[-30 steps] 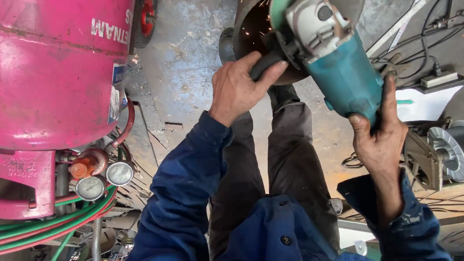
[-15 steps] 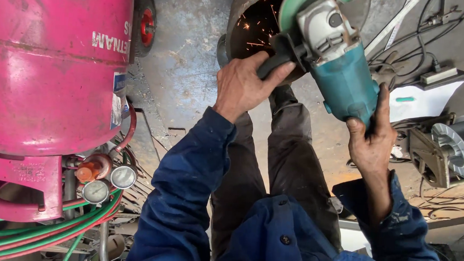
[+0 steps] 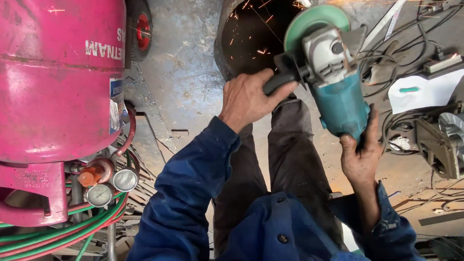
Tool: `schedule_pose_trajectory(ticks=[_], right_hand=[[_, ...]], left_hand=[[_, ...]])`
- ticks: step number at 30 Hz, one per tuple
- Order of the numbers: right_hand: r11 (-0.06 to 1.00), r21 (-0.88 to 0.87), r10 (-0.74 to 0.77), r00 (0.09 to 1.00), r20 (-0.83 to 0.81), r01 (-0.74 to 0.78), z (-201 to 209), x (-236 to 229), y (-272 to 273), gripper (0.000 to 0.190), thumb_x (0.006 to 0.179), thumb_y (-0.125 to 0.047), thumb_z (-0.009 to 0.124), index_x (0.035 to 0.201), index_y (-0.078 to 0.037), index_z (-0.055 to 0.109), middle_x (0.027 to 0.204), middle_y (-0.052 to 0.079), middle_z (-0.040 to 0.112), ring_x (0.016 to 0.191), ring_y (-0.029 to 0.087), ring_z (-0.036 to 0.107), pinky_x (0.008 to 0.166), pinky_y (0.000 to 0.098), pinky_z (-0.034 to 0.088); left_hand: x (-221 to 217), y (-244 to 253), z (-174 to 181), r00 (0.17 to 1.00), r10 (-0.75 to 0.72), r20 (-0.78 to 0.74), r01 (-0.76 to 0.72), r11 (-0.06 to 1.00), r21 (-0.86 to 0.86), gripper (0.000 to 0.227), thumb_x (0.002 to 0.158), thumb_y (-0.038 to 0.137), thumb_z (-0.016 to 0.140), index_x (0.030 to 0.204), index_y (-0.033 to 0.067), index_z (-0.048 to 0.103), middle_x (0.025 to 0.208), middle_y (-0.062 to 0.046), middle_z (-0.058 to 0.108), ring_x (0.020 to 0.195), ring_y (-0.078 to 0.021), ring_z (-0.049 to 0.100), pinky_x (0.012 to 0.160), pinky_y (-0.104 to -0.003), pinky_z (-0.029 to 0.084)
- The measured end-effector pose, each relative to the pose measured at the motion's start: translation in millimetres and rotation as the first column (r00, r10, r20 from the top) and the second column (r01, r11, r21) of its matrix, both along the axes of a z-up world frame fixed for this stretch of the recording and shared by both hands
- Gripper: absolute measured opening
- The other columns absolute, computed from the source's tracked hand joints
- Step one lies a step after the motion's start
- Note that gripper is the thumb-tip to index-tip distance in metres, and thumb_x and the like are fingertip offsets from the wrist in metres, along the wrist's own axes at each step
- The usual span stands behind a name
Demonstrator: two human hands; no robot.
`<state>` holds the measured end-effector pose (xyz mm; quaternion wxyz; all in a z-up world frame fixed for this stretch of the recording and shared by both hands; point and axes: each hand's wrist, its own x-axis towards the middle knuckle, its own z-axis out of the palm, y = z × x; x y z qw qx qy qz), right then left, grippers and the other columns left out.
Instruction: Grinding the inner edge of a large metal pipe using an angle grinder in a workshop.
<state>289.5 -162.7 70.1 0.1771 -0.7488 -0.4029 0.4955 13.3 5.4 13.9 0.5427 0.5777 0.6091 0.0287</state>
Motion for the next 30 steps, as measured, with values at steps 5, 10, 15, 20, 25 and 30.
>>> schedule_pose_trajectory(ticks=[5,10,15,20,25,30], right_hand=[[0.999,0.008,-0.038,0.999,0.002,0.038,-2.7,-4.6,-36.2,0.078,0.109,-0.027,0.065,0.166,0.005,0.024,0.140,0.022,0.061,0.123,0.019,0.058,0.110,0.0338,0.048],[0.976,-0.200,-0.071,0.995,0.071,0.084,-7.8,-19.6,-4.8,0.086,0.100,-0.030,0.066,0.168,0.000,0.024,0.112,0.021,0.067,0.102,0.019,0.064,0.092,0.0325,0.051],[0.990,-0.112,-0.085,0.995,0.043,0.090,0.1,-24.0,-36.6,0.081,0.104,-0.030,0.064,0.168,0.002,0.024,0.126,0.026,0.065,0.116,0.022,0.060,0.101,0.0349,0.049],[0.998,-0.030,-0.054,0.998,0.024,0.054,-1.0,-25.5,-47.4,0.079,0.103,-0.027,0.064,0.166,0.002,0.026,0.143,0.026,0.062,0.130,0.024,0.061,0.108,0.0367,0.049],[0.991,-0.103,-0.078,0.996,0.049,0.083,-9.1,-23.8,-23.6,0.080,0.102,-0.029,0.066,0.167,-0.002,0.027,0.126,0.023,0.067,0.114,0.021,0.063,0.099,0.0343,0.051],[0.998,0.061,0.021,0.996,0.084,-0.026,-2.4,-14.4,-29.9,0.074,0.110,-0.028,0.065,0.168,0.000,0.027,0.133,0.026,0.067,0.121,0.023,0.064,0.106,0.0367,0.052]], left_hand=[[2.3,-22.8,5.8,0.997,-0.071,0.006,0.071,0.997,-0.027,0.054,0.086,0.066,0.066,0.091,0.0132,0.077,0.070,-0.014,0.072,0.065,-0.0370,0.070,0.061,-0.050,0.053],[-9.4,-0.2,9.1,0.996,-0.055,-0.077,0.054,0.998,-0.018,0.057,0.084,0.067,0.068,0.088,0.0107,0.075,0.067,-0.013,0.072,0.065,-0.0364,0.070,0.060,-0.049,0.053],[-3.9,-14.2,13.5,0.980,-0.139,-0.143,0.135,0.990,-0.038,0.055,0.086,0.066,0.071,0.084,0.0108,0.075,0.065,-0.014,0.070,0.065,-0.0375,0.070,0.057,-0.051,0.051],[-8.3,-40.1,6.3,0.984,-0.154,-0.090,0.147,0.985,-0.086,0.053,0.084,0.066,0.070,0.087,0.0130,0.073,0.064,-0.015,0.069,0.062,-0.0366,0.070,0.061,-0.048,0.054],[-7.3,-10.9,8.5,0.978,-0.159,-0.137,0.152,0.987,-0.056,0.055,0.087,0.065,0.068,0.083,0.0107,0.072,0.069,-0.015,0.072,0.069,-0.0383,0.071,0.061,-0.051,0.051],[1.1,-12.5,10.3,0.985,-0.123,-0.118,0.126,0.992,0.020,0.055,0.087,0.064,0.065,0.093,0.0100,0.071,0.070,-0.018,0.071,0.068,-0.0395,0.071,0.060,-0.053,0.050]])
